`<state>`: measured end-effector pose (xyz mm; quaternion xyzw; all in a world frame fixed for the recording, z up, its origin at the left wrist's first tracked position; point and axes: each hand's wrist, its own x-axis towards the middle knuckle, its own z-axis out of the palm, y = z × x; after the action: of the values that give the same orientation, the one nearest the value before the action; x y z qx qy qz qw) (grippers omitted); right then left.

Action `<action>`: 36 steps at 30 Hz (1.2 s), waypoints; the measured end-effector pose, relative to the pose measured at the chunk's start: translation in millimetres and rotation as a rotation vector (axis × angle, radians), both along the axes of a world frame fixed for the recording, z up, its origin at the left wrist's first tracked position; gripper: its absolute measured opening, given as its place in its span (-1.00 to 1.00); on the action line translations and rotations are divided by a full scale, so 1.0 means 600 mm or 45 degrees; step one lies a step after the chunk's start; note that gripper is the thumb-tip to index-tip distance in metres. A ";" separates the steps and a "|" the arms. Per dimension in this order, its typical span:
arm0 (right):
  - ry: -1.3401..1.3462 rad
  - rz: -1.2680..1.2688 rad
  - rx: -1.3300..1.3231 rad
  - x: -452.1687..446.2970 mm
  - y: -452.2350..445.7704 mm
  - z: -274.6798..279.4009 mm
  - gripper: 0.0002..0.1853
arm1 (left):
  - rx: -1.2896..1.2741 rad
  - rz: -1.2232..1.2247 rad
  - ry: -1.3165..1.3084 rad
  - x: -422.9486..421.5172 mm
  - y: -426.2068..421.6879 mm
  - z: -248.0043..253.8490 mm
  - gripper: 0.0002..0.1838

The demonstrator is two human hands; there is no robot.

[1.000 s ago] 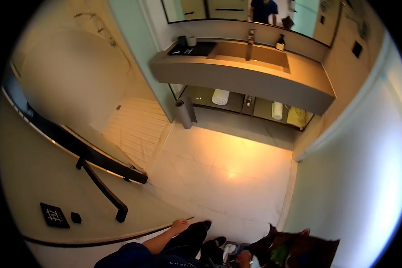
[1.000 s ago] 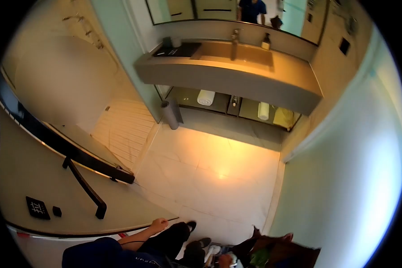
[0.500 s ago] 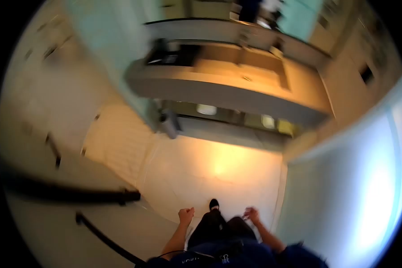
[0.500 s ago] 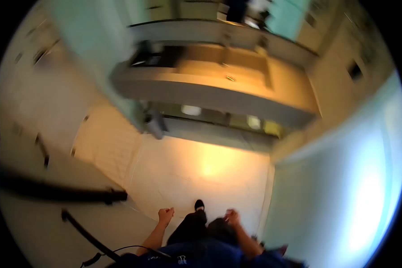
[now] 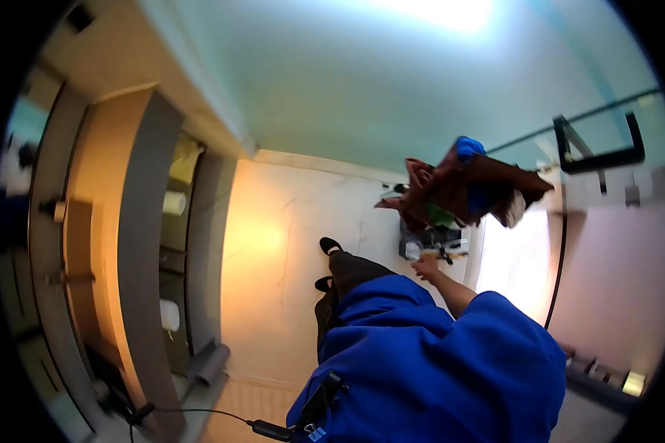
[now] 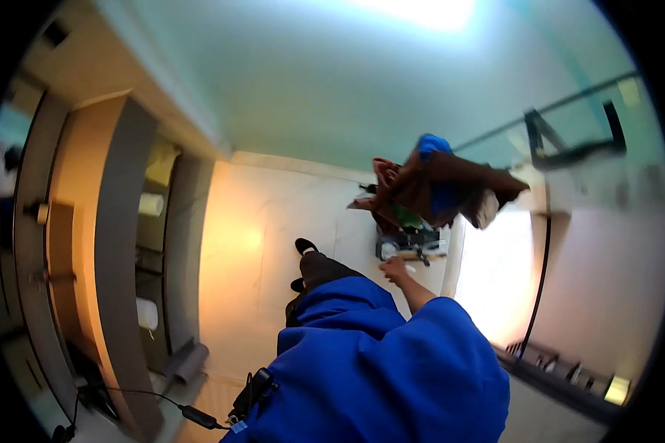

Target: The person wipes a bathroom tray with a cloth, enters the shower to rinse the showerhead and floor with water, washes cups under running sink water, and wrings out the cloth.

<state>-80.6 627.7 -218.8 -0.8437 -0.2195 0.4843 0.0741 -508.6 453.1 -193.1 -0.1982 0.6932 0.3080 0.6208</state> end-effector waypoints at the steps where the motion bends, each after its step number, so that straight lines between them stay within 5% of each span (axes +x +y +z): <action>1: -0.205 -0.199 0.049 0.029 -0.030 -0.003 -0.71 | 0.007 -0.134 0.040 -0.016 0.024 -0.007 -0.76; 2: -0.412 -0.384 0.084 0.062 -0.064 -0.002 -0.74 | 0.014 -0.268 0.087 -0.035 0.046 -0.009 -0.77; 3: -0.868 -0.338 0.108 0.165 -0.135 -0.139 -0.82 | 0.027 -0.414 0.147 -0.055 0.073 -0.012 -0.78; 4: -1.295 -0.248 0.231 0.152 -0.111 -0.049 -0.85 | 0.048 -0.536 0.216 -0.077 0.103 -0.017 -0.79; 6: -1.039 -0.532 0.463 0.192 -0.072 0.036 -0.78 | 0.096 -0.615 0.301 -0.121 0.168 -0.025 -0.80; 10: -1.121 -0.271 0.665 0.299 0.040 0.044 -0.68 | 0.210 -0.209 0.259 -0.139 0.306 -0.007 -0.82; 13: -1.232 0.047 0.793 0.383 0.081 -0.117 -0.60 | 0.252 -0.506 0.530 -0.087 0.382 0.044 -0.79; 15: -1.382 0.176 0.943 0.428 0.076 -0.231 -0.55 | 0.312 -0.974 0.439 -0.068 0.399 0.046 -0.78; 19: -1.107 -0.425 0.732 0.332 0.046 -0.098 -0.46 | 0.348 -1.019 0.381 -0.040 0.397 0.049 -0.77; 20: -1.000 0.048 0.245 0.289 0.030 -0.018 -0.48 | 0.352 -1.003 0.365 -0.037 0.398 0.045 -0.77; 21: -0.860 0.097 0.331 0.232 0.029 0.059 -0.50 | 0.430 -1.086 0.430 -0.033 0.401 0.044 -0.80; 22: -0.466 -0.037 0.392 0.126 0.086 0.236 -0.55 | 0.499 -1.167 0.501 -0.029 0.401 0.044 -0.82; 24: 0.251 -0.477 0.585 0.023 0.095 0.309 -0.55 | 0.891 -1.251 0.674 -0.011 0.421 0.017 -0.82; 26: 0.863 -0.402 0.681 -0.062 0.129 0.367 -0.51 | 0.649 -1.103 0.168 0.053 0.484 0.100 -0.63; 28: 1.195 -0.214 0.671 -0.166 0.186 0.407 -0.54 | 0.768 -0.946 -0.336 0.079 0.522 0.167 -0.36; 30: 1.373 0.018 0.622 -0.264 0.222 0.414 -0.60 | 1.042 -0.583 -0.781 0.081 0.529 0.238 -0.47; 31: 1.414 0.213 0.433 -0.293 0.243 0.416 -0.61 | 1.174 -0.726 -0.550 0.051 0.542 0.271 -0.60; 34: 1.082 0.537 0.993 -0.429 0.274 0.397 -0.10 | 1.297 -0.356 -0.496 -0.087 0.516 0.314 -0.70; 36: 1.222 0.661 0.862 -0.527 0.285 0.368 0.31 | 1.474 -0.301 -0.239 -0.159 0.492 0.323 -0.69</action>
<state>-396.7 798.8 1.9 -0.3823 -0.4996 0.7143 0.3067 -604.0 748.1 0.6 0.2244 0.3722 0.5456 0.7165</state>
